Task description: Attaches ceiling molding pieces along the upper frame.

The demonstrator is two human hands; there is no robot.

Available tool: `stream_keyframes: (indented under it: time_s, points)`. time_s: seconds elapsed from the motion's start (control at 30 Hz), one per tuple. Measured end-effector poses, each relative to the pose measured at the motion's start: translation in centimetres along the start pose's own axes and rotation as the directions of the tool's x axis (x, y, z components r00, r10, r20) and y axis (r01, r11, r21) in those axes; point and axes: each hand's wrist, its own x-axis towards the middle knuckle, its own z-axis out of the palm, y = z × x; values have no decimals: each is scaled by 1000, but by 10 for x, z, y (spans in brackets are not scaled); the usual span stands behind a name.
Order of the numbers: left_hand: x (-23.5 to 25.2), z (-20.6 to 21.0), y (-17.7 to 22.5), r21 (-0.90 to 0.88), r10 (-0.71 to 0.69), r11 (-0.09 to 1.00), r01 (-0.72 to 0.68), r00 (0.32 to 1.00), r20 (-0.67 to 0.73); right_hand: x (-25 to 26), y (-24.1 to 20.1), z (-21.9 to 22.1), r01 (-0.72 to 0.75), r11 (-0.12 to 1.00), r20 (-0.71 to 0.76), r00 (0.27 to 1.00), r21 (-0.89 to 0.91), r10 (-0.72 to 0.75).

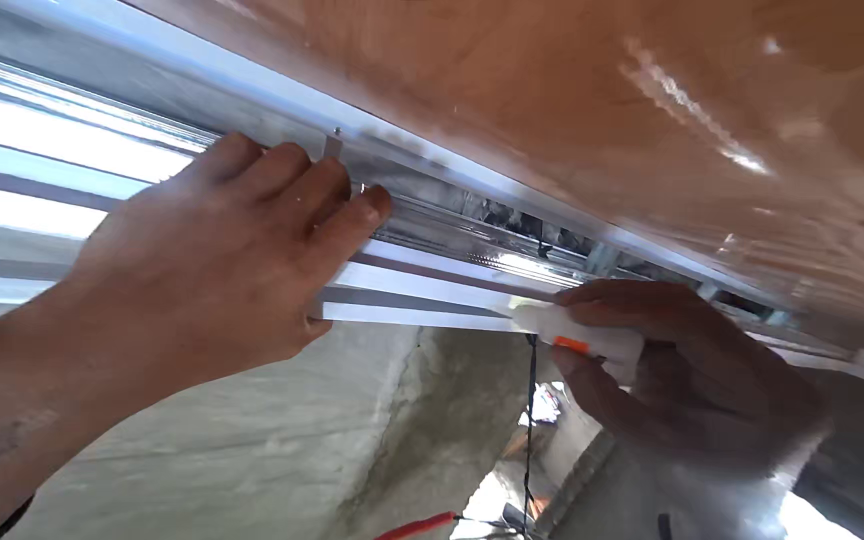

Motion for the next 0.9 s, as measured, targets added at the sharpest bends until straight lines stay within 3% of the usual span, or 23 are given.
stream_keyframes:
  time_s: [0.3, 0.5, 0.9]
  points:
    - [3, -7, 2, 31, 27, 999, -28, 999, 36, 13, 2, 13, 18, 992, 147, 989, -122, 0]
    - [2, -6, 2, 41, 24, 999, -26, 999, 38, 16, 2, 16, 127, 964, 193, 978, -233, -83]
    - [0, -5, 2, 52, 34, 998, -35, 999, 16, 14, -1, 9, 98, 960, 195, 980, -263, -46]
